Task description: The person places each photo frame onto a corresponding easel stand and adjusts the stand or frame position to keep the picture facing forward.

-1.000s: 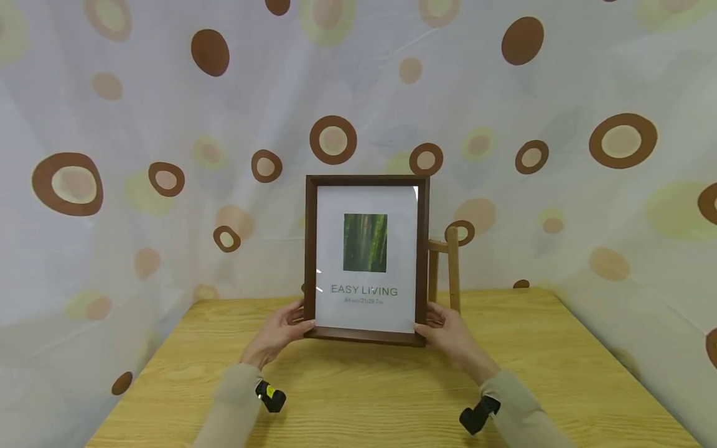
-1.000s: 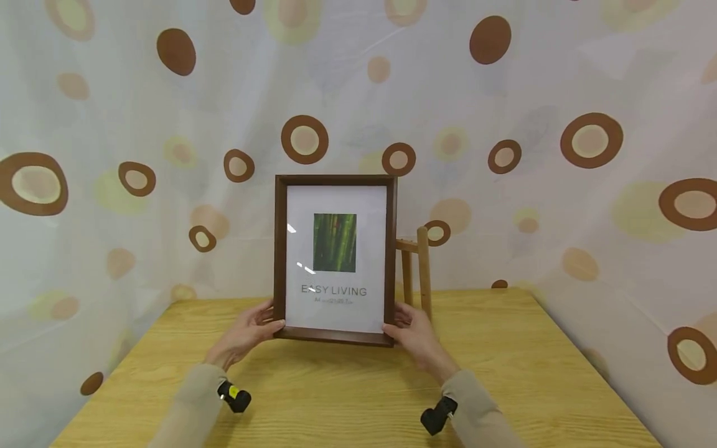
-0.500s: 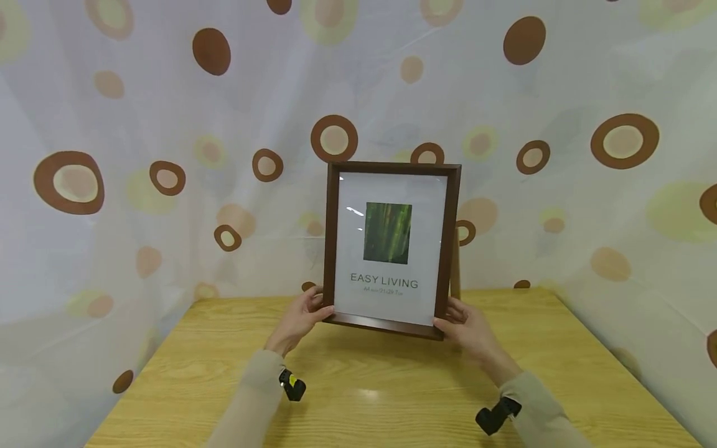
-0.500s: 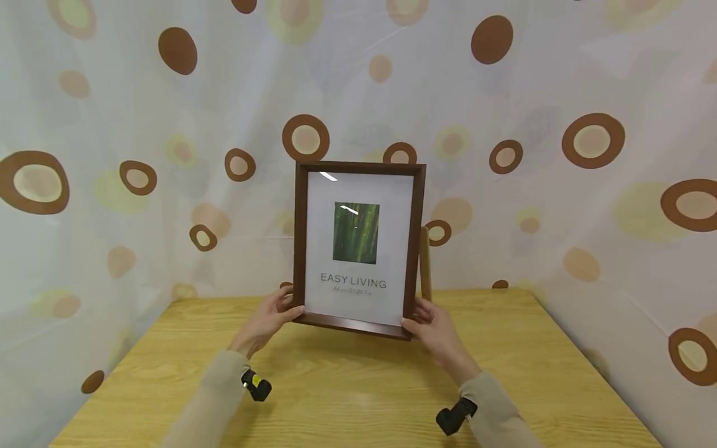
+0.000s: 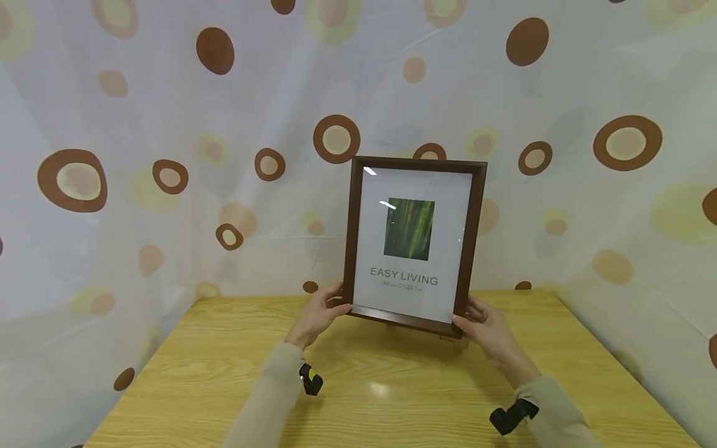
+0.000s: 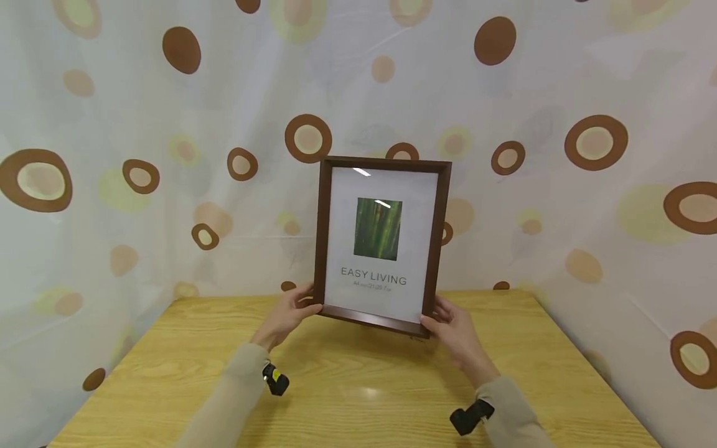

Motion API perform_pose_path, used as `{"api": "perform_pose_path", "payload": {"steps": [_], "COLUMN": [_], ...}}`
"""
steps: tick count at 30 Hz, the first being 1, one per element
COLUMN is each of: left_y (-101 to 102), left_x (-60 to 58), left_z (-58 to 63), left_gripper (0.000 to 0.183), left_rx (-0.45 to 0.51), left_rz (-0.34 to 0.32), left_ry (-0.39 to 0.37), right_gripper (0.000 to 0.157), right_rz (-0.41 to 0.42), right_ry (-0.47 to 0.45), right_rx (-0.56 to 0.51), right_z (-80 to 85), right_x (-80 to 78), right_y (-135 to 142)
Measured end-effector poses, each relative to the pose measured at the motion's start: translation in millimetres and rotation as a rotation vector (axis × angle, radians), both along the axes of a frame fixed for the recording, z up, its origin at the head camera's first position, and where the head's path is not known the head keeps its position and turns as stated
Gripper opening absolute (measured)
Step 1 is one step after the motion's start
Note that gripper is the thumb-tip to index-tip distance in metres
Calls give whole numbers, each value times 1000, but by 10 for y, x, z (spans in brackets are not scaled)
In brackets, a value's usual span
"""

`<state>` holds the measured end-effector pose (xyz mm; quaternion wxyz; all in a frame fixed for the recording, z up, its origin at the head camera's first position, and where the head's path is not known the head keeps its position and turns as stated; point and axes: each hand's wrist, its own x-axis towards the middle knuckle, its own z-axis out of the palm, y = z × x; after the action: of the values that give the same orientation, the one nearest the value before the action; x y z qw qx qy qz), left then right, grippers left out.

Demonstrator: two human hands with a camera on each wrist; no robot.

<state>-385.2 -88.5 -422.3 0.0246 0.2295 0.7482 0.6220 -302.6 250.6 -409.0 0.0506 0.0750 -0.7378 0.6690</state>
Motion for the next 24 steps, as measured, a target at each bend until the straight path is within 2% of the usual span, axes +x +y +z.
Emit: {"api": "perform_pose_path", "payload": {"steps": [4, 7, 14, 17, 19, 24], "left_y": [110, 186, 345, 399, 433, 507], "left_x": [-21, -17, 99, 124, 122, 75], "left_z": [-29, -27, 111, 136, 134, 88], "left_gripper": [59, 59, 52, 46, 43, 44], "left_rx": [5, -1, 43, 58, 60, 73], "left_rz": [3, 29, 37, 66, 83, 55], "left_ry": [1, 8, 56, 75, 89, 122], "right_gripper": [68, 68, 67, 67, 67, 68], "right_rz": [-22, -24, -37, -49, -58, -82], "right_ry": [9, 25, 51, 44, 35, 22], "right_rx": [25, 29, 29, 32, 36, 42], "right_z": [3, -6, -70, -90, -96, -98], "right_x": [2, 4, 32, 40, 45, 42], "right_y": [80, 130, 218, 244, 259, 283]}}
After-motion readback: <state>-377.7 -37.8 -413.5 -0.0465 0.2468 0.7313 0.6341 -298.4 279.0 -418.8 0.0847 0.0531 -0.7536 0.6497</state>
